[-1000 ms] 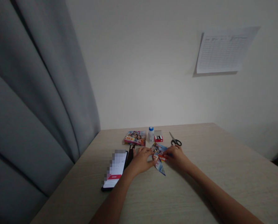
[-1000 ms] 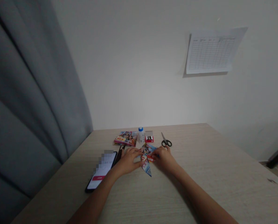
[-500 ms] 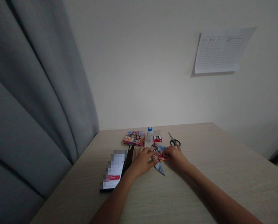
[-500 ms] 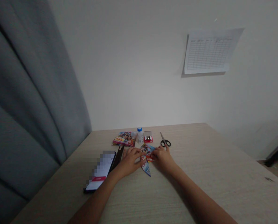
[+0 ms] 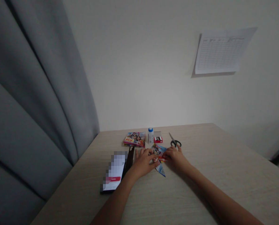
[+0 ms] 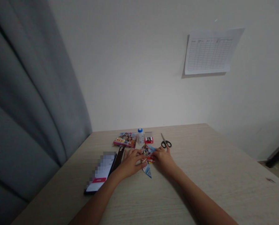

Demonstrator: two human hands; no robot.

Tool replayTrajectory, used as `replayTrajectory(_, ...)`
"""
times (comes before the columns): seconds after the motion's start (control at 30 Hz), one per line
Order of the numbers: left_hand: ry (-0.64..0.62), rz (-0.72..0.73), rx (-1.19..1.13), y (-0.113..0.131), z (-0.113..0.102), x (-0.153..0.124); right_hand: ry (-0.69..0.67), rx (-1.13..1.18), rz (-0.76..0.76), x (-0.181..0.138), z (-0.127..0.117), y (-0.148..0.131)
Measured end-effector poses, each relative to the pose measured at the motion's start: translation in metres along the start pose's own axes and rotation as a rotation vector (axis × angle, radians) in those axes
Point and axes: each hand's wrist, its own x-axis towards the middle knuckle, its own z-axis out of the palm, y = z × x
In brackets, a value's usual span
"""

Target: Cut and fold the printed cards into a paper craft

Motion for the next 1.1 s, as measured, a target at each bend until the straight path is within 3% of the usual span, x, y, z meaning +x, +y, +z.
replayTrajectory(0.4, -0.005, -0.008, 0.028, 0.004, -0.005, -0.002, -0.022, 0.052, -0.084, -0.007, -0.016, -0.006)
replayTrajectory(1.1, -0.017, -0.002, 0.077, 0.004, -0.005, 0.0, -0.066, 0.046, -0.079, -0.006, -0.018, -0.006)
